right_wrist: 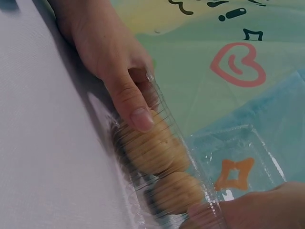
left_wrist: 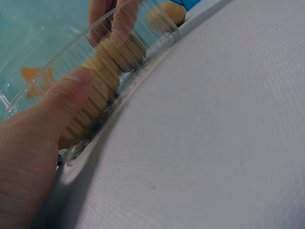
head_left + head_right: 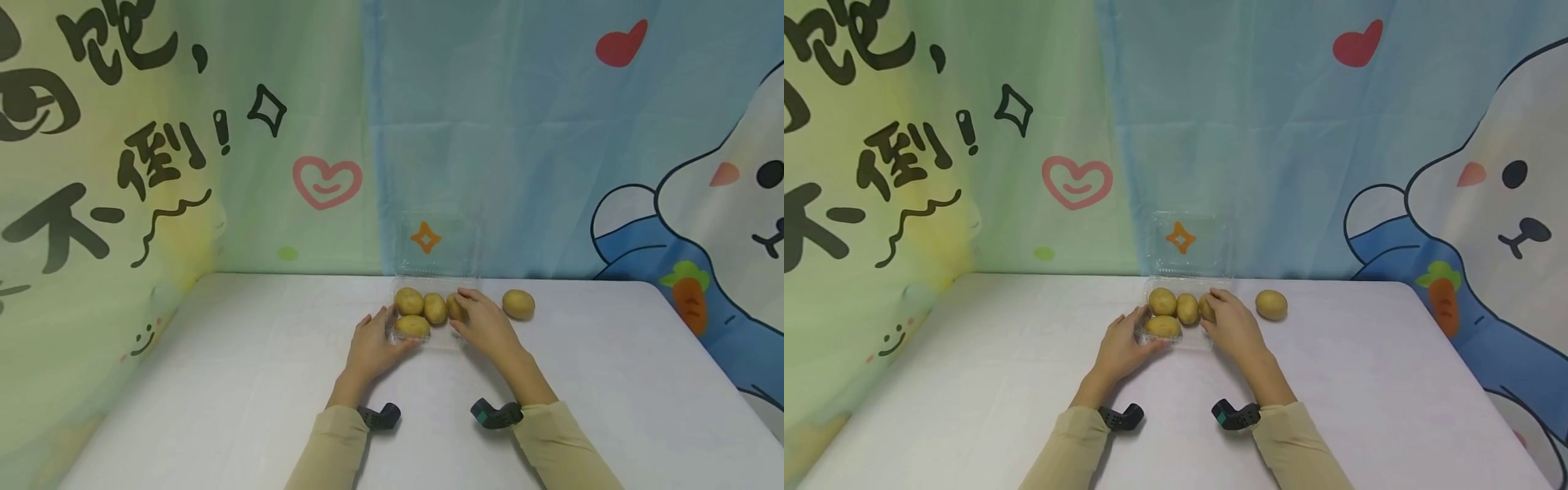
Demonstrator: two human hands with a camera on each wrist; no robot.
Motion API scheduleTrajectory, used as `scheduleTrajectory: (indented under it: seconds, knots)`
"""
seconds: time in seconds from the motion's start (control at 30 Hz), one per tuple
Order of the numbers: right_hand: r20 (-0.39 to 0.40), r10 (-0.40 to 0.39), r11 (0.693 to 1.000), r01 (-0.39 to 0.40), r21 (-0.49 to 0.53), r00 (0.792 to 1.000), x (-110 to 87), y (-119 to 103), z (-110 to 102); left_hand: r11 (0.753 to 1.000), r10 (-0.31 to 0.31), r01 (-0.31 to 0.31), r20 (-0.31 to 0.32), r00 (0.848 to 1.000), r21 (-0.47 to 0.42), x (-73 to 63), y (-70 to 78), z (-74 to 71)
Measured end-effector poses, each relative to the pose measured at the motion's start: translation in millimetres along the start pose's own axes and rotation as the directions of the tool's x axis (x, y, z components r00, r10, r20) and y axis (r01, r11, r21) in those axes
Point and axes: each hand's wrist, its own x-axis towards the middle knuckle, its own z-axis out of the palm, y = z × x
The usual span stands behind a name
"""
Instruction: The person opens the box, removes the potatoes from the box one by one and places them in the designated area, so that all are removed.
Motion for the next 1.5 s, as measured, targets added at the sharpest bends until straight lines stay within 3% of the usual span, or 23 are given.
scheduleTrajectory:
  seconds: [0.57, 1.07, 1.5]
  knots:
    - [-0.046, -0.028, 1.000, 0.029, 0.009, 0.999, -2.5, -0.3, 0.8, 1.000, 0.014, -0.014, -0.019, 1.000, 0.005, -1.0, -0.2, 1.2]
    - [-0.016, 0.024, 0.996, -0.022, 0.091, 1.000, -2.7, 2.1, 0.3, 1.000, 0.009, -0.009, -0.011, 1.000, 0.001, -2.6, 2.2, -0.8]
    - [-0.038, 0.009, 0.999, -0.007, 0.049, 0.999, -2.9, 3.1, 1.1, 1.000, 0.020, -0.020, -0.029, 0.999, 0.009, -1.7, 0.9, 1.3]
